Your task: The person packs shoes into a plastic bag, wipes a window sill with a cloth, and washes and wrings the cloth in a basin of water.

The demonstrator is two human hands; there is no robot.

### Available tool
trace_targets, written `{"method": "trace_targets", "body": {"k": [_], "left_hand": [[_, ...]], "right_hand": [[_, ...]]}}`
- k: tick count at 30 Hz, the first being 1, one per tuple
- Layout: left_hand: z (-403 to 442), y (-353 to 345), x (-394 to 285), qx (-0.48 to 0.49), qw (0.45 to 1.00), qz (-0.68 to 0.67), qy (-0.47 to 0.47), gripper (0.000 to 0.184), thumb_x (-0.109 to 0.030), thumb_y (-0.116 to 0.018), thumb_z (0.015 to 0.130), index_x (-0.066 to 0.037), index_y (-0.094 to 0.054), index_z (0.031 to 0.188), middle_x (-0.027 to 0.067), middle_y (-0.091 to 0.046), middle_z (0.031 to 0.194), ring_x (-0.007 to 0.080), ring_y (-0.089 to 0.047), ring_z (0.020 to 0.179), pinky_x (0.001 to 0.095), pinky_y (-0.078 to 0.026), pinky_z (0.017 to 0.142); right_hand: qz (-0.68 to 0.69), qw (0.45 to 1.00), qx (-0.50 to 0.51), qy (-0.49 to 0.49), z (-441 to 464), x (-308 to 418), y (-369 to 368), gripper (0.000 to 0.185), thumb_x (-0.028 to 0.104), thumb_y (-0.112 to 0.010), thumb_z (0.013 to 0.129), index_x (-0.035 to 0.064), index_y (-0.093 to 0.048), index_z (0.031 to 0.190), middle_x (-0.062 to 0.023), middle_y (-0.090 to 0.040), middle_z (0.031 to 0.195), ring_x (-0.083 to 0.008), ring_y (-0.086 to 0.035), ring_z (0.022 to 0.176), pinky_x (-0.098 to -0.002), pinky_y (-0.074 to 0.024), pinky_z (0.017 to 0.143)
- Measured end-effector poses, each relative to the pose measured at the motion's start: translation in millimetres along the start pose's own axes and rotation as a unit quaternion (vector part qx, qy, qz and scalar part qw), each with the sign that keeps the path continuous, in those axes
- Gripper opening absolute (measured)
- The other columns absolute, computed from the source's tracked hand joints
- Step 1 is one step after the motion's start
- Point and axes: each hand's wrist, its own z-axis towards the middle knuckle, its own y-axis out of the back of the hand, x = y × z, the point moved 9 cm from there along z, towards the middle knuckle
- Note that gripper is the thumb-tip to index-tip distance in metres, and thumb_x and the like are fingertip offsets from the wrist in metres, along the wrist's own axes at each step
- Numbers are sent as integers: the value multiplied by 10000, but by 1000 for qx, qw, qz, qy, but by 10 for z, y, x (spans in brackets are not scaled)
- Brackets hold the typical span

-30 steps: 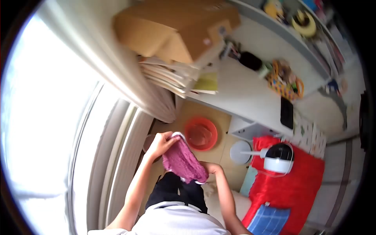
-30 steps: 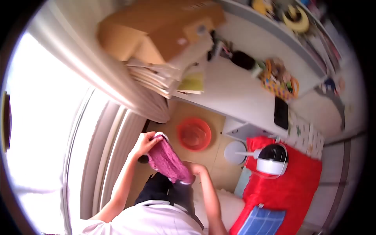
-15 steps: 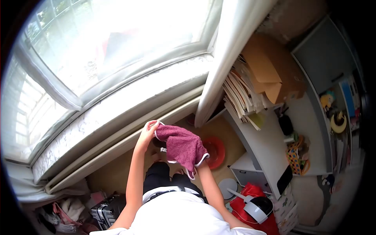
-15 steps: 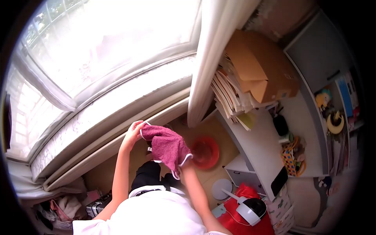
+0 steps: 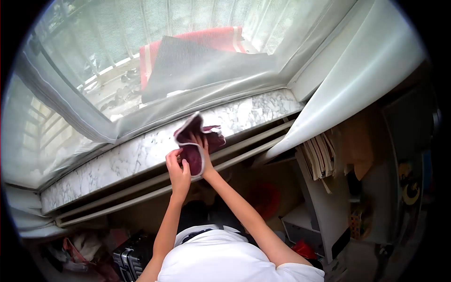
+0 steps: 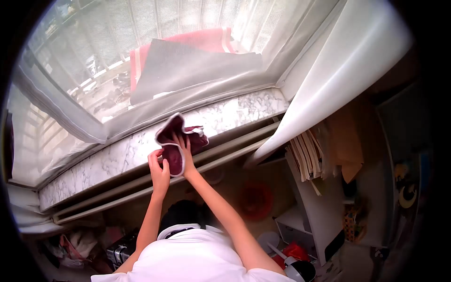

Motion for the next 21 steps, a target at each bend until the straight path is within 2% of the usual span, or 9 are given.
{"method": "trace_targets", "body": {"k": [2,4,6,8,9,12,14,17,21], "left_hand": [[31,26,-56,-12,995,88,-38,299,23,-473,751,4,-494,1049,155,-436,1087,295,-424,1031,366,-353,901],[62,46,-176,-22,988,135,-71,254,23,-469,754,3,-527,1000,138,-465,1042,267,-454,995,339,-374,871],[152,4,-60,-3,995,87,-57,207,61,-472,748,10,-559,929,129,-504,978,262,-493,915,332,-404,796],[176,-171,66,83,997,2,9,188,101,-453,742,20,-582,852,106,-537,879,217,-537,761,291,-436,679],[210,-215,-47,72,997,-8,-10,187,124,-441,737,27,-590,798,98,-547,799,184,-544,671,262,-441,610],[265,-458,-84,130,991,-30,-28,174,118,-443,740,29,-588,779,98,-550,776,185,-552,690,262,-445,624],[302,-646,-94,146,989,-35,-14,167,115,-448,738,28,-587,768,96,-550,752,179,-557,693,253,-446,638],[298,-1095,-157,246,965,-87,14,154,100,-457,741,27,-586,781,89,-559,770,159,-556,695,246,-441,652],[190,-1640,-144,306,941,-126,70,160,77,-447,756,20,-590,800,81,-564,767,142,-558,700,241,-438,648]], "right_hand": [[-190,981,28,41,80,14,-471,600,311,-532,735,117,-415,1290,-191,-331,1343,-326,-343,1225,-483,-202,1032],[-116,992,34,-17,145,-14,-456,550,257,-485,759,150,-425,1295,-164,-357,1332,-298,-338,1237,-470,-218,1024],[-92,994,45,-33,187,-69,-359,561,214,-501,743,145,-418,1293,-151,-397,1289,-293,-353,1220,-461,-229,1023],[-96,990,65,-83,218,-282,-284,565,188,-519,727,133,-422,1281,-149,-432,1225,-296,-373,1189,-445,-235,1023],[-140,985,62,-86,217,-466,-283,567,184,-543,708,116,-436,1261,-149,-452,1162,-304,-387,1157,-436,-233,1025],[-123,974,76,-172,277,-1085,53,614,300,-567,708,89,-421,1266,-151,-427,1204,-307,-340,1200,-436,-197,1045],[-148,971,14,-189,285,-1503,375,637,351,-572,702,76,-428,1258,-160,-420,1209,-316,-339,1194,-444,-202,1039],[-227,949,-22,-220,184,-2257,693,648,394,-577,696,61,-446,1236,-167,-410,1227,-326,-340,1184,-457,-198,1036],[-290,916,-13,-278,92,-3326,1129,616,424,-576,696,78,-491,1198,-162,-396,1266,-325,-330,1191,-455,-190,1037]]}}
